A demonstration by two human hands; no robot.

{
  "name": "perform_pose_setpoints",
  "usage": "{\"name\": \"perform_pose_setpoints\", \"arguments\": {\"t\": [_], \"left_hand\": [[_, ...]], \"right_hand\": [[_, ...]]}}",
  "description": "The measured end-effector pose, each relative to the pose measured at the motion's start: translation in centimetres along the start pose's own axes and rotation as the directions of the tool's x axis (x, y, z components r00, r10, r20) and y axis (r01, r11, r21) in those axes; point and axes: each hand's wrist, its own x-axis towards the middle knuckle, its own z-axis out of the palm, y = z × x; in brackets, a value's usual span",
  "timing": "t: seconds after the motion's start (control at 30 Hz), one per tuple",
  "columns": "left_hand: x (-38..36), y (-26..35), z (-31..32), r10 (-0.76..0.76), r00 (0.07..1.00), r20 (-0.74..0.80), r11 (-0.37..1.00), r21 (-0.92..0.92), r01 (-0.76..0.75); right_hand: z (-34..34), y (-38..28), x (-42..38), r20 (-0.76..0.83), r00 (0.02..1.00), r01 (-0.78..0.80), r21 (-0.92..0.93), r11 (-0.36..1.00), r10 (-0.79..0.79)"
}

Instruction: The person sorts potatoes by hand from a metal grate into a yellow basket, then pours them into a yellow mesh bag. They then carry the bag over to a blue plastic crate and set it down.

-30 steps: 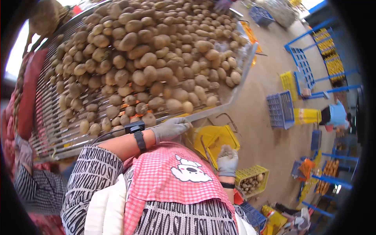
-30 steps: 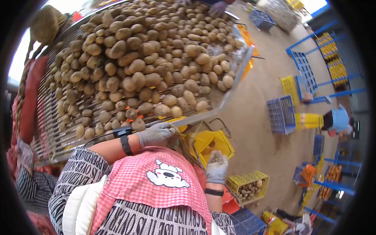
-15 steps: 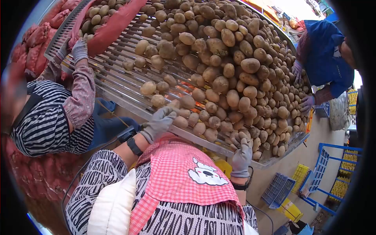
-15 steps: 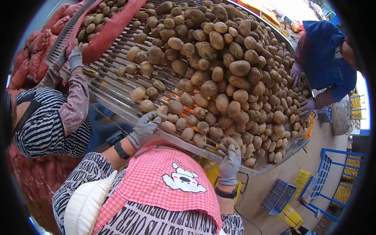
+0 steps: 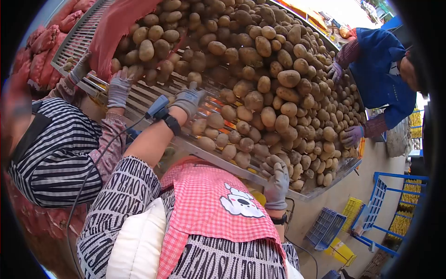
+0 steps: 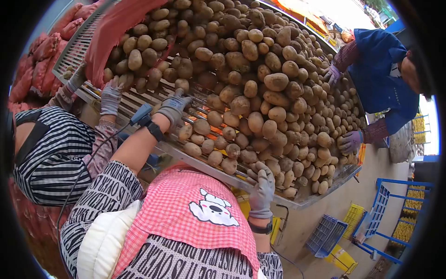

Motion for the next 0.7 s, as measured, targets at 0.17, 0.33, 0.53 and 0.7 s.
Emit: {"name": "perform_pose_setpoints", "arguments": {"t": [0.17, 0.33, 0.53, 0.7], "left_hand": [[-0.4, -0.5, 0.3, 0.024, 1.0, 0.01, 0.995, 0.096, -0.025], [-0.8, 0.2, 0.1, 0.033, 0.997, -0.075, 0.998, -0.054, -0.037], [-6.3, 1.2, -1.8, 0.231, 0.97, 0.081, -0.321, -0.934, 0.155], [-11.0, 8.2, -2.5, 0.556, 0.829, -0.065, -0.399, -0.895, 0.198]], "right_hand": [[-2.8, 1.5, -2.4, -0.188, 0.982, 0.002, 0.043, 0.999, 0.006], [-3.1, 1.6, -3.6, -0.159, 0.987, 0.008, 0.09, 0.996, 0.006], [-1.2, 0.6, -2.0, -0.011, 1.0, 0.019, -0.081, 0.997, -0.019], [1.7, -0.8, -0.4, 0.153, 0.987, -0.071, 0.144, 0.987, 0.049]]}}
